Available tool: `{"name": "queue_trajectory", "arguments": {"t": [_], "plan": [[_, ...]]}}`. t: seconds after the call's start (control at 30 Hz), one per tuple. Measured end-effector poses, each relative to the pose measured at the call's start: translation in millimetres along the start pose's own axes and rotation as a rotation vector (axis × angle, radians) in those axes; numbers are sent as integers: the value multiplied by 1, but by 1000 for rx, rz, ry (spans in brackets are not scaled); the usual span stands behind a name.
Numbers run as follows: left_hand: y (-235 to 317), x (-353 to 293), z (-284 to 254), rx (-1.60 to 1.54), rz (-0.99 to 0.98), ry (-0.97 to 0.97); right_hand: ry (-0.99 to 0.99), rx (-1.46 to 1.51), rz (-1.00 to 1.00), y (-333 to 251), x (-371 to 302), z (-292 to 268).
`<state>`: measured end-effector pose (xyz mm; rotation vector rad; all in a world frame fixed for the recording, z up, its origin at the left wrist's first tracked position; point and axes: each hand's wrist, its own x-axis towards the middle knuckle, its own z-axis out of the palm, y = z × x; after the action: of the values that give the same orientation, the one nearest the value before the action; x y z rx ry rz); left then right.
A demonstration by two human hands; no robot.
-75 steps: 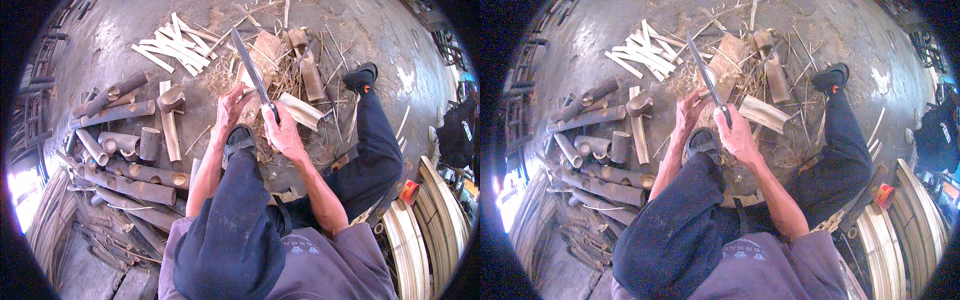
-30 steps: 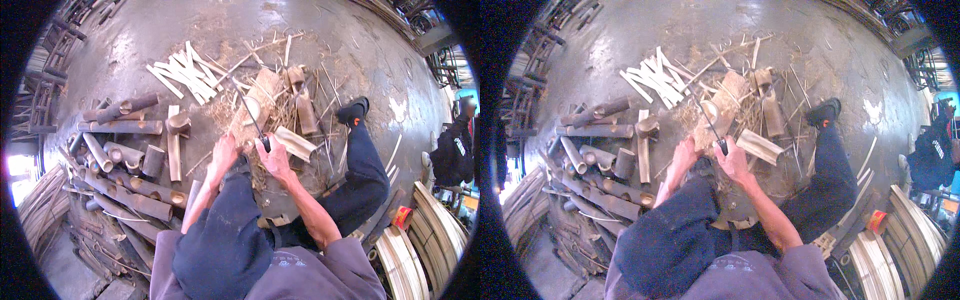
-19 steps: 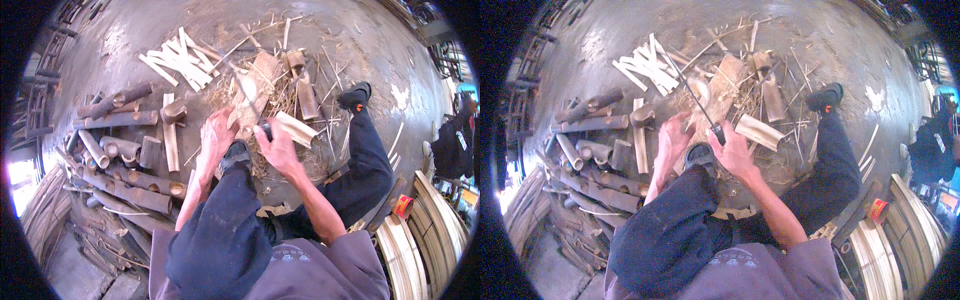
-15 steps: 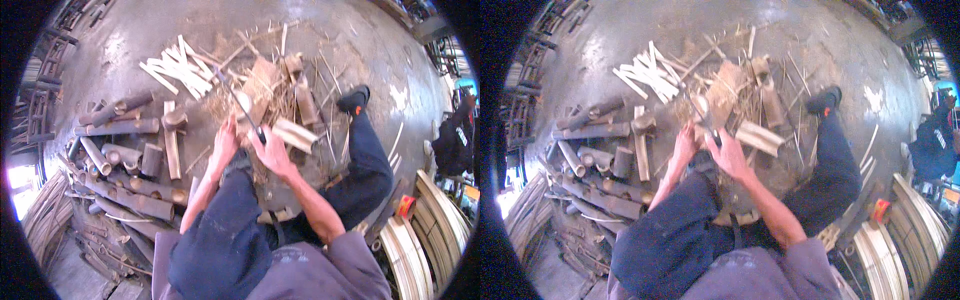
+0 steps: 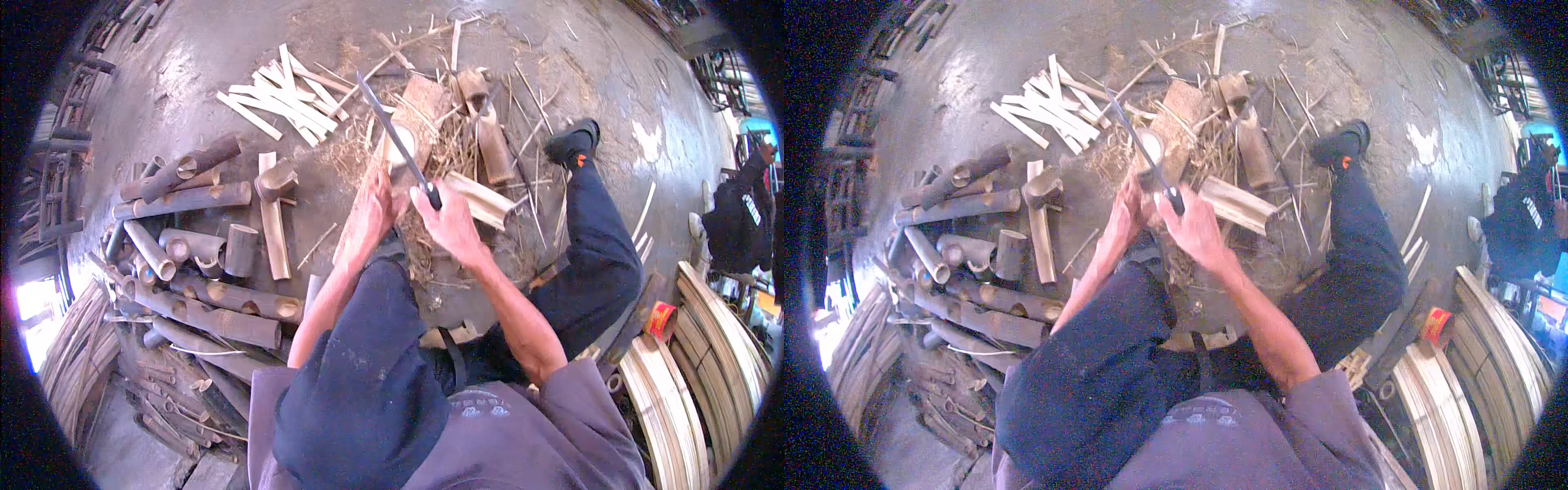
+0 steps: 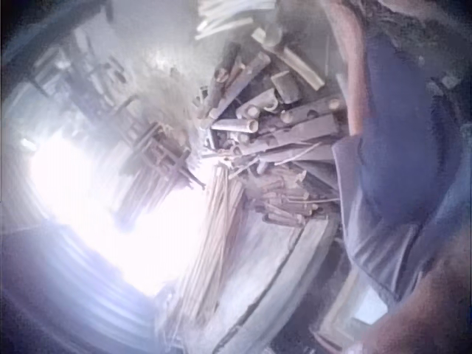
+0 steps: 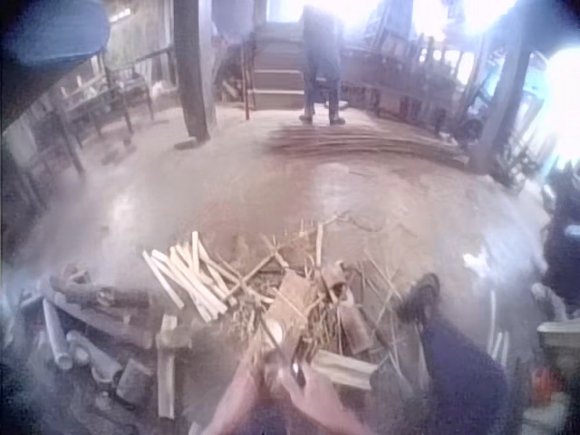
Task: The person sits on the floor and uses a knife to split bamboo pieces into thin strips. They repeatedly pick up bamboo segments, split them, and place the resulting strips on the floor.
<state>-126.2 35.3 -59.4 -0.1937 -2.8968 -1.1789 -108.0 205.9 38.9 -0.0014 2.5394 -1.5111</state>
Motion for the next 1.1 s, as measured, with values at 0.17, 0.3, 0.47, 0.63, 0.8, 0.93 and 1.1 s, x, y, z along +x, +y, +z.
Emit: {"name": "queue_trajectory", "arguments": {"t": [0.17,0.3,0.47,0.63,0.8,0.93,1.1], "plan": [[3,35,13,-27,148,37,142,-167,-125,44,27,-21],[48,59,0,-173,108,-22,213,-572,-147,68,58,-63],[69,66,-20,-214,-31,-39,-25,-12,204,56,31,-48],[34,41,-22,-147,172,25,-11,-126,102,68,9,-3],[46,46,-96,-233,249,618,-30,-156,174,127,0,26],[31,33,-132,-820,-204,277,-133,74,398,91,-11,28],[-14,-27,-92,-1330,-641,133,11,-18,45,55,-13,-1]]}}
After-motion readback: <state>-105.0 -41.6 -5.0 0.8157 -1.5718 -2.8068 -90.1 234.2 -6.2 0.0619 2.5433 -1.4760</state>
